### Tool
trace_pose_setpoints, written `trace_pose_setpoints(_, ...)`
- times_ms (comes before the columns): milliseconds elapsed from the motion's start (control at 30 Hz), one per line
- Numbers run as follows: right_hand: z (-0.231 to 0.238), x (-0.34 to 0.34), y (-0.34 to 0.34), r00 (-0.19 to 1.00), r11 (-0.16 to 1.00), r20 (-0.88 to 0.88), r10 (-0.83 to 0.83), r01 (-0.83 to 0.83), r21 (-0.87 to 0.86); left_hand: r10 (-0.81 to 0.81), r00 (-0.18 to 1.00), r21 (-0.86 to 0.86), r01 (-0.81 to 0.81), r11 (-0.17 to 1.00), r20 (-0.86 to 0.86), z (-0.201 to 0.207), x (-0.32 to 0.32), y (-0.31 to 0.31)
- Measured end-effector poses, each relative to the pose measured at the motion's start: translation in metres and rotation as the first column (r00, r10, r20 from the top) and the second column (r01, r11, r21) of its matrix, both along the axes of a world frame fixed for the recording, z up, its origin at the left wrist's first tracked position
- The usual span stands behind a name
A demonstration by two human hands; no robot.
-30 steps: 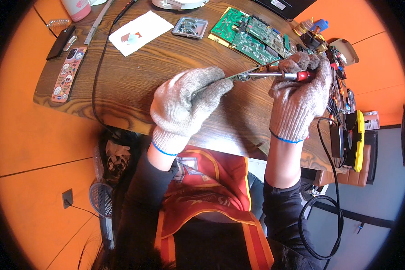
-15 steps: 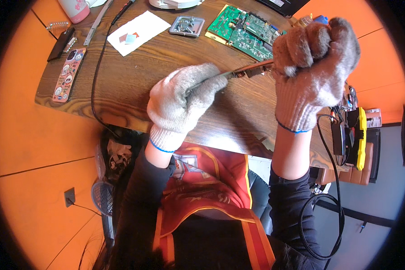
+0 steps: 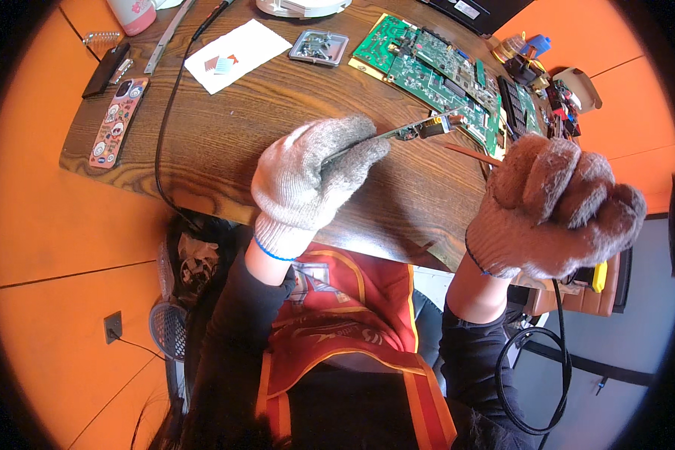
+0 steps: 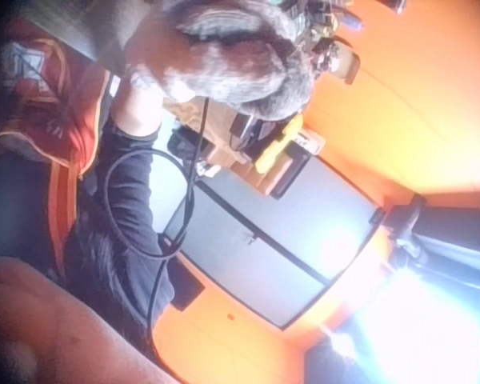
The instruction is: The person uses a soldering iron to work on a green circuit board, then switches to pliers and a screwdriver to remove and adjust components. The board is flipped and repositioned multiple times during the process.
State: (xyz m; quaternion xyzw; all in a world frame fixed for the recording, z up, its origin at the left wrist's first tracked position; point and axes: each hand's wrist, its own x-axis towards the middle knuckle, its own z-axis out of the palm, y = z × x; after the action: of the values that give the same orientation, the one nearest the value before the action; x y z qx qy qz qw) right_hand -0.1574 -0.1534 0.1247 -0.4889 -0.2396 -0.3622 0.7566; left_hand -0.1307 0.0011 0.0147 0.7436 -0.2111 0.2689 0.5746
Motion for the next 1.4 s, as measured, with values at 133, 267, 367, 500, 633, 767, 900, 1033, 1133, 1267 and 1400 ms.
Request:
trace_pose_setpoints(133,-0.005,0.006,0.000,0.991,0.981,0.061,0.120,-0.109,-0.159,-0.012,1.000,0.018,0.011,1.000,0.025,0.002,0.000,0.001)
trace_pose_setpoints(267,-0.010,0.013,-0.002,0.958,0.940,0.058,0.282,-0.264,-0.215,-0.029,0.999,0.017,0.029,0.999,0.020,0.003,0.000,0.001)
trace_pose_setpoints(367,-0.012,0.018,0.002,0.962,0.946,0.045,0.268,-0.254,-0.201,-0.032,0.999,0.019,0.032,0.999,0.018,0.004,0.000,0.001)
trace_pose_setpoints(500,-0.007,0.021,0.013,0.991,0.987,-0.117,0.070,-0.086,-0.133,0.005,0.999,0.051,-0.007,0.999,0.040,0.006,-0.002,0.001)
trace_pose_setpoints(633,0.004,0.033,0.019,0.912,0.939,-0.338,-0.231,0.301,0.169,0.011,1.000,0.033,-0.011,0.999,0.008,0.007,-0.003,0.000)
trace_pose_setpoints(767,0.005,0.042,0.019,0.955,0.948,-0.240,-0.175,0.229,0.219,0.013,1.000,0.001,-0.013,1.000,0.013,0.006,-0.001,0.000)
trace_pose_setpoints(900,-0.005,0.042,0.017,0.968,0.938,-0.176,-0.177,0.220,0.267,0.054,0.999,0.021,-0.054,0.998,-0.003,0.001,0.000,-0.003)
trace_pose_setpoints(1033,-0.017,0.042,0.022,0.981,0.907,-0.098,-0.165,0.190,0.375,0.097,0.986,-0.129,-0.114,0.985,-0.133,-0.006,0.003,-0.009)
trace_pose_setpoints(1133,-0.027,0.040,0.022,0.983,0.885,-0.038,-0.179,0.178,0.431,0.084,0.996,-0.115,-0.082,0.990,0.010,-0.011,0.005,-0.008)
trace_pose_setpoints(1267,-0.025,0.036,-0.005,0.821,0.821,0.021,-0.571,0.571,0.019,-0.110,0.981,-0.327,0.053,0.944,-0.159,-0.008,0.008,-0.001)
trace_pose_setpoints(1400,0.000,0.009,-0.054,0.926,0.755,-0.110,-0.360,0.220,-0.617,-0.170,0.974,-0.278,0.125,0.953,-0.147,0.009,0.011,0.020)
